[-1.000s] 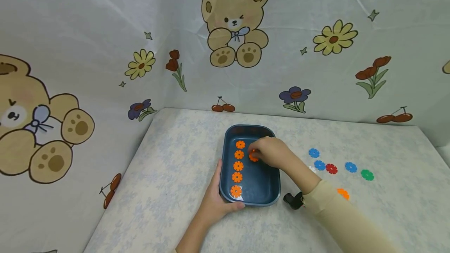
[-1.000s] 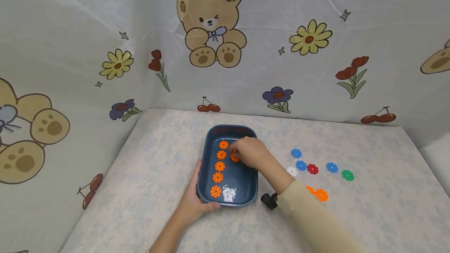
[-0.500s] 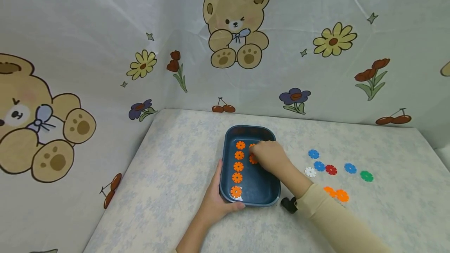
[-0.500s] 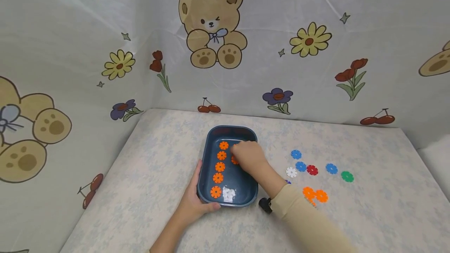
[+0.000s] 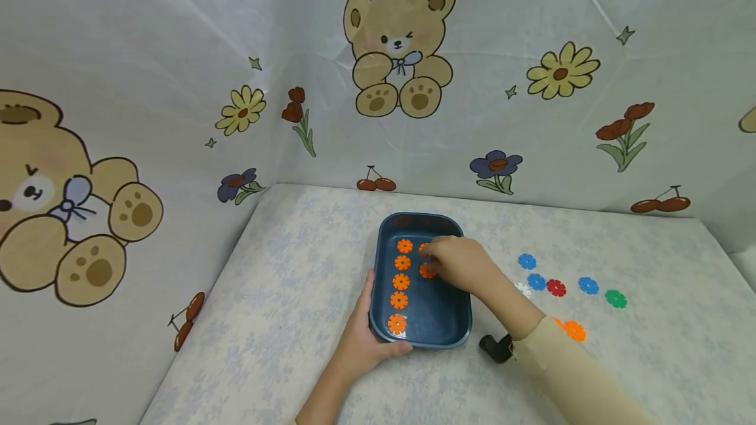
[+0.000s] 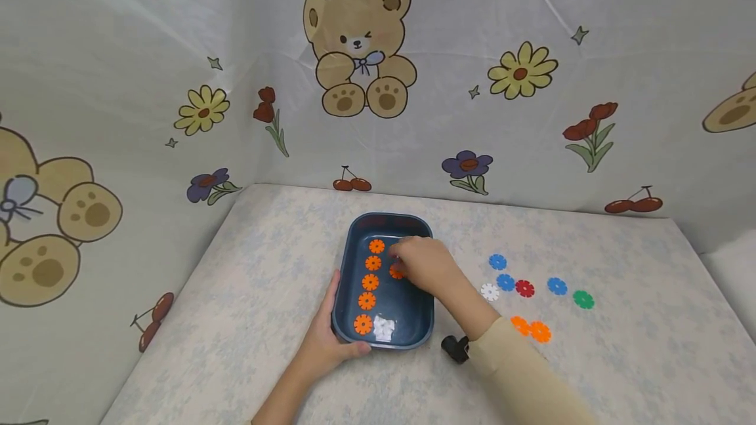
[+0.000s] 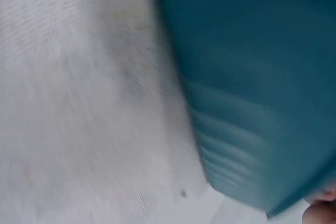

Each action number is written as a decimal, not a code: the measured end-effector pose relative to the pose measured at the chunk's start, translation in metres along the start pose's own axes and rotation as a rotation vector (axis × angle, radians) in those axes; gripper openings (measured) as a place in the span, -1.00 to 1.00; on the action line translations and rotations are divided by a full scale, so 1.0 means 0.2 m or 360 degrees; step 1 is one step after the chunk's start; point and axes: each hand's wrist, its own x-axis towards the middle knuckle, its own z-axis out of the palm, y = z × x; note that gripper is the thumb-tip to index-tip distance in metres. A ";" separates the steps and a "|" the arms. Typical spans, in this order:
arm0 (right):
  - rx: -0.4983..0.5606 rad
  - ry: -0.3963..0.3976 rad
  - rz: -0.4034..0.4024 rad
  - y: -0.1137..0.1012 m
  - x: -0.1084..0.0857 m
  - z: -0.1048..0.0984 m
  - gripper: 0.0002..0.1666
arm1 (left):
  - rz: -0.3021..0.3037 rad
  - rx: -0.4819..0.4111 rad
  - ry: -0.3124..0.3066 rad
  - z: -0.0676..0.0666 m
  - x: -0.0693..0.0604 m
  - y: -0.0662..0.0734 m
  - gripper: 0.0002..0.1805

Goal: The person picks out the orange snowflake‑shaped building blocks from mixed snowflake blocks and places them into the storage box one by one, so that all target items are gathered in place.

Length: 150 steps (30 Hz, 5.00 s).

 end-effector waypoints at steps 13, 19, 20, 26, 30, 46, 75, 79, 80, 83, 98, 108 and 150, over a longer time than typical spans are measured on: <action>0.0234 0.0067 0.0379 0.30 -0.49 -0.22 -0.72 | -0.0030 -0.0006 0.0039 0.01 0.00 0.00 0.48; 0.0284 -0.0215 0.0642 0.46 -0.74 -0.19 -0.57 | -0.0023 0.0004 0.0052 0.00 0.00 -0.01 0.47; 0.0291 -0.0271 0.0686 0.48 -0.78 -0.18 -0.55 | -0.0021 0.0002 0.0053 0.00 -0.01 -0.01 0.46; 0.0321 -0.0438 0.0811 0.56 -0.93 -0.10 -0.49 | 0.0002 0.0013 0.0039 0.00 -0.01 0.00 0.46; 0.0348 -0.0382 0.0799 0.58 -0.98 -0.05 -0.56 | -0.0003 0.0017 0.0040 0.01 0.00 0.00 0.46; 0.0430 -0.0444 0.0958 0.65 -1.04 -0.05 -0.50 | -0.0012 0.0015 0.0057 0.01 0.00 -0.01 0.46; 0.1117 0.0127 0.0623 0.11 -0.50 -0.06 -0.60 | -0.0002 -0.0012 0.0031 0.00 0.00 -0.01 0.47; 0.1032 0.0067 0.0480 0.00 -0.37 -0.05 -0.63 | 0.0012 -0.0002 0.0026 0.00 0.00 -0.01 0.49; 0.0999 0.0041 0.0445 -0.02 -0.34 -0.05 -0.63 | 0.0019 -0.0001 0.0021 0.00 0.00 -0.01 0.49; 0.0862 -0.0028 0.0344 -0.08 -0.27 -0.02 -0.62 | 0.0024 -0.0009 0.0012 0.00 0.00 -0.01 0.48; -0.0107 -0.0096 0.0188 -0.17 -0.11 0.11 -0.82 | -0.0042 -0.0031 0.0006 0.00 0.00 0.00 0.45; -0.0260 -0.0045 0.0152 -0.16 -0.09 0.14 -0.76 | -0.0017 -0.0005 0.0020 0.00 0.00 -0.01 0.45; 0.0234 -0.0343 0.0891 0.47 -0.96 -0.02 -0.49 | 0.0027 0.0038 0.0020 0.00 0.00 -0.01 0.47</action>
